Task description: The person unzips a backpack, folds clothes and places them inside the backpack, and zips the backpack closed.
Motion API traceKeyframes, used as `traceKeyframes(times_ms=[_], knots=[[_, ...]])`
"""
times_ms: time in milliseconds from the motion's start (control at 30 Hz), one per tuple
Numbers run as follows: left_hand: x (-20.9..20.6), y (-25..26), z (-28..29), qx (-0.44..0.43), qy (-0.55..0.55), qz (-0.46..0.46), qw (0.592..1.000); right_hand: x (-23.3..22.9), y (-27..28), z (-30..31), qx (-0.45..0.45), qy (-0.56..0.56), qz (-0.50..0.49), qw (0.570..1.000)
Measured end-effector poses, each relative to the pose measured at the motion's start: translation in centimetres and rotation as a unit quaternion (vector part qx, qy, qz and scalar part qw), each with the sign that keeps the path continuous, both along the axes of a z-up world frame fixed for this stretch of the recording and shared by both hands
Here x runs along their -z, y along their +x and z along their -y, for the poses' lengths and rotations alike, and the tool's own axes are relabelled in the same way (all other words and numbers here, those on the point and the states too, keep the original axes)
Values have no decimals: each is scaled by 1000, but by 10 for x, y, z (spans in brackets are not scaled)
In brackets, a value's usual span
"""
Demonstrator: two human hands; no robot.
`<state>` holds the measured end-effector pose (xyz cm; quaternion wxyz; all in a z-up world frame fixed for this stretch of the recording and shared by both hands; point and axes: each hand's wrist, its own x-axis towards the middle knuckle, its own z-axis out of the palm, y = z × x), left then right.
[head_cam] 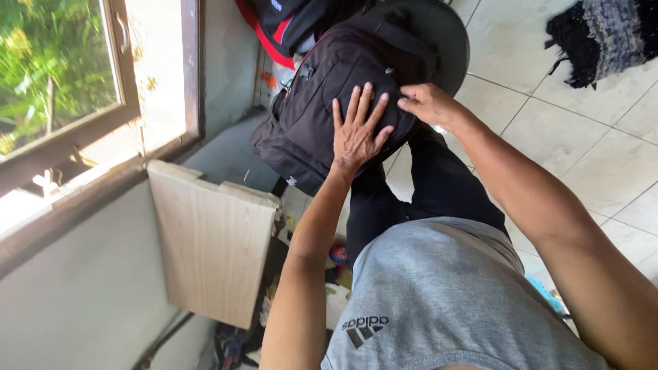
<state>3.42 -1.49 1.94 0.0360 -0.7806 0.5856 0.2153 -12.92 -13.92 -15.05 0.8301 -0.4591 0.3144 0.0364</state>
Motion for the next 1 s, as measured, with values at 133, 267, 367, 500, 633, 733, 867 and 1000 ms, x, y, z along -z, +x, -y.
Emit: traceKeyframes(times_ms=[133,267,367,500,633,733,867,1000], knots=[[4,-4,22,-9,23,-3,1000,30,17,13,-83,-382,-70,918],[6,-12,37,-9,69,19,997,7,28,22,-122,-355,-227,899],[6,-5,55,-10,109,17,994,-10,35,64,-178,-277,-217,919],[9,1,58,-26,142,-6,990,-14,47,81,-51,-371,-17,927],[13,6,73,-45,193,-34,980,-18,62,82,-172,-509,-10,843],[13,6,71,-51,201,-34,978,-14,64,82,-194,-553,4,810],[21,3,76,-53,188,-17,980,-1,50,90,-213,-620,35,754],[24,-4,79,-72,177,-4,982,9,29,82,-298,-622,20,723]])
